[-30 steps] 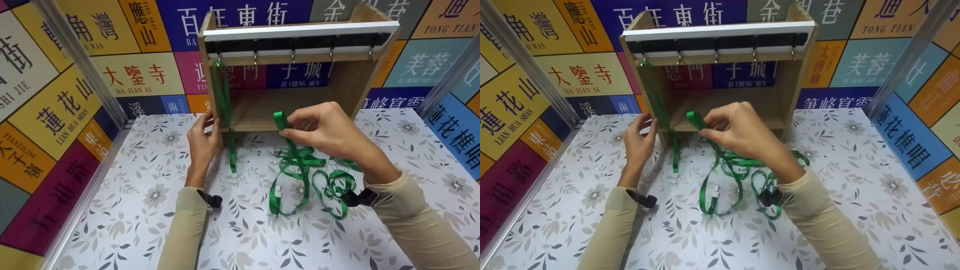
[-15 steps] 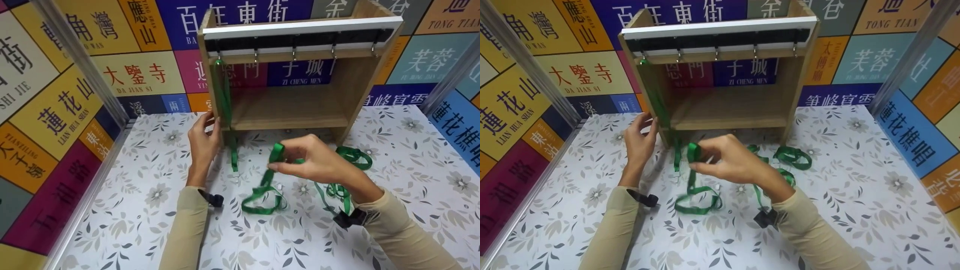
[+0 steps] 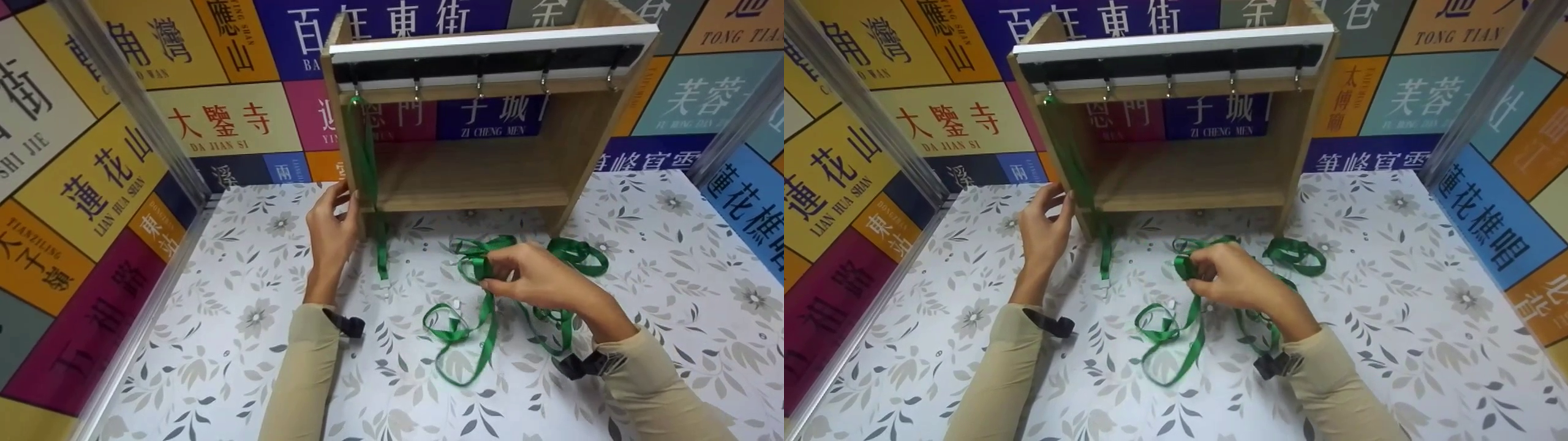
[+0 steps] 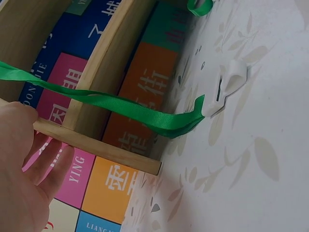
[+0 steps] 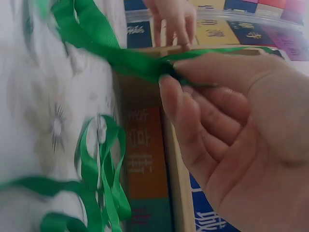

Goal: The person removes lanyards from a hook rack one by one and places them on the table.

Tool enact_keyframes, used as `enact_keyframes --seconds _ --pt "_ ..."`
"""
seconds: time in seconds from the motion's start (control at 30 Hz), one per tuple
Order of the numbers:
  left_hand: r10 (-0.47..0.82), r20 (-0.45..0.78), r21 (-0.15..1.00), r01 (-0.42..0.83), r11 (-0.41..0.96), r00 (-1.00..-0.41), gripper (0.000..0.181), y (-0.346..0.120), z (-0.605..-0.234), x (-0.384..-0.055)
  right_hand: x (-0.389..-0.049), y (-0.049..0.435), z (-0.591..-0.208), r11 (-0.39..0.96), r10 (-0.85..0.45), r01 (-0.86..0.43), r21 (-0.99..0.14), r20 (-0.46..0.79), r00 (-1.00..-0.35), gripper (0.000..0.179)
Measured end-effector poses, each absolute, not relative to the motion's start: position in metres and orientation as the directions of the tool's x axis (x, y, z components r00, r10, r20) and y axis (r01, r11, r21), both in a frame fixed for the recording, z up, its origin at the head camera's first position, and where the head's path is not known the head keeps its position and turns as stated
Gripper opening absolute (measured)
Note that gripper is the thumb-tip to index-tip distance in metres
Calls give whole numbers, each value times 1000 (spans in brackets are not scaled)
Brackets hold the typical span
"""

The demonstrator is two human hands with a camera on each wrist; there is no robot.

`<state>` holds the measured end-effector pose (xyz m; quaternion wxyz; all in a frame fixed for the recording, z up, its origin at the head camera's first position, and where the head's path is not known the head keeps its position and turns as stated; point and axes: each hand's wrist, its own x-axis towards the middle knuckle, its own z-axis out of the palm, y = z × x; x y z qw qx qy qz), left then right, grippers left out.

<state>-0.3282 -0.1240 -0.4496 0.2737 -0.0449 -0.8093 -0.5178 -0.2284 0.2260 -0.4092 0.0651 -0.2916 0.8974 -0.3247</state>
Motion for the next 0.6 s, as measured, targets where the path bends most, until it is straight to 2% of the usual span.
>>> enact_keyframes --seconds 0.07,0.17,0.2,0.33,0.47,0.6 --pt "-209 490 816 359 453 -846 40 -123 -450 -328 -228 226 -411 649 -548 -490 -582 88 -832 26" --pt "-207 496 815 369 448 -843 40 -123 -450 -328 -227 220 -413 645 -548 -511 -568 121 -827 11" --pt "-206 498 814 373 445 -842 40 -124 -450 -329 -226 217 -414 634 -553 -521 -572 136 -822 12" --pt "-205 505 813 381 441 -839 39 -125 -449 -329 -220 203 -419 591 -576 -582 -559 212 -789 30" --pt "-207 506 811 380 446 -837 39 -125 -450 -329 -214 189 -427 568 -614 -659 -493 279 -738 37" --pt "-208 528 791 386 475 -824 38 -124 -452 -330 -209 182 -436 564 -668 -692 -450 245 -703 37"
